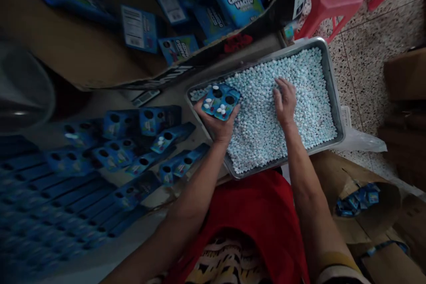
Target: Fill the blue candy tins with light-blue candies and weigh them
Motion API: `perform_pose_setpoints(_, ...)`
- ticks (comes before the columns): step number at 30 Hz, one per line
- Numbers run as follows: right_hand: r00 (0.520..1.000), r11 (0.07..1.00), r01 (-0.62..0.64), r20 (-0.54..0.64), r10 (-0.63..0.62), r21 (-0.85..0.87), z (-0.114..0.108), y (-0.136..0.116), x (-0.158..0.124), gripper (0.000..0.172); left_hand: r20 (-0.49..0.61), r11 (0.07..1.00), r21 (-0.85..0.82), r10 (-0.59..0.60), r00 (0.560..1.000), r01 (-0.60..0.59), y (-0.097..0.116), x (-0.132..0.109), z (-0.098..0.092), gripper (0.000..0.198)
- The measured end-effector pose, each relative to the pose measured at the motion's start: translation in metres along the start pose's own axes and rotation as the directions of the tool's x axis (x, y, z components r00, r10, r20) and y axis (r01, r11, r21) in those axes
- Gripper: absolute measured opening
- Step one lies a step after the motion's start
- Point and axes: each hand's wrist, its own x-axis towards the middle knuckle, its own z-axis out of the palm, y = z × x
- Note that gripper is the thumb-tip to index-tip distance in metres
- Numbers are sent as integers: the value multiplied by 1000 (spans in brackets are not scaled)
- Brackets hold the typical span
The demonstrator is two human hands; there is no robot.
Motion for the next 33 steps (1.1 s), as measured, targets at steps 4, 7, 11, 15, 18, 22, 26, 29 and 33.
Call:
perform_pose_setpoints(4, 979, 989, -91, -172, 111, 118, 51, -4, -34, 25, 81, 1000, 11, 4, 997, -5, 9, -24, 38, 97)
perform_pose_setpoints(7, 873, 921, -206, -363, 326, 331, 62, -7, -57, 21, 135, 997, 43, 60, 989, -67, 24, -32, 33, 92)
perform_pose_setpoints(11, 745, 506, -374, -73, 663, 777, 38, -5, -65, 21, 281, 960, 77, 236, 930, -267, 41, -16, -12, 84)
perform_pose_setpoints(15, 744, 159, -475, 299, 597, 865, 11, -30, -63, 25, 412, 902, 155, 312, 856, -403, 44, 1, -54, 76)
perform_pose_setpoints(18, 830, 190, -453, 334, 447, 871, 6, -66, -64, 24, 443, 919, 171, 251, 861, -356, 40, -1, -68, 74)
perform_pose_setpoints(22, 893, 365, -425, 317, 320, 828, 14, -107, -65, 28, 426, 913, 170, 273, 863, -372, 41, -16, -69, 73)
perform_pose_setpoints(26, 927, 557, -374, 311, 209, 741, 24, -121, -65, 34, 481, 884, 143, 331, 812, -445, 52, -25, -62, 70)
perform_pose_setpoints(29, 950, 683, -300, 275, 150, 666, 28, -121, -62, 36, 462, 887, 196, 293, 837, -419, 60, -26, -58, 73)
perform_pose_setpoints(33, 976, 792, -190, 197, 90, 580, 34, -120, -61, 42, 462, 896, 243, 229, 857, -371, 65, -26, -59, 74)
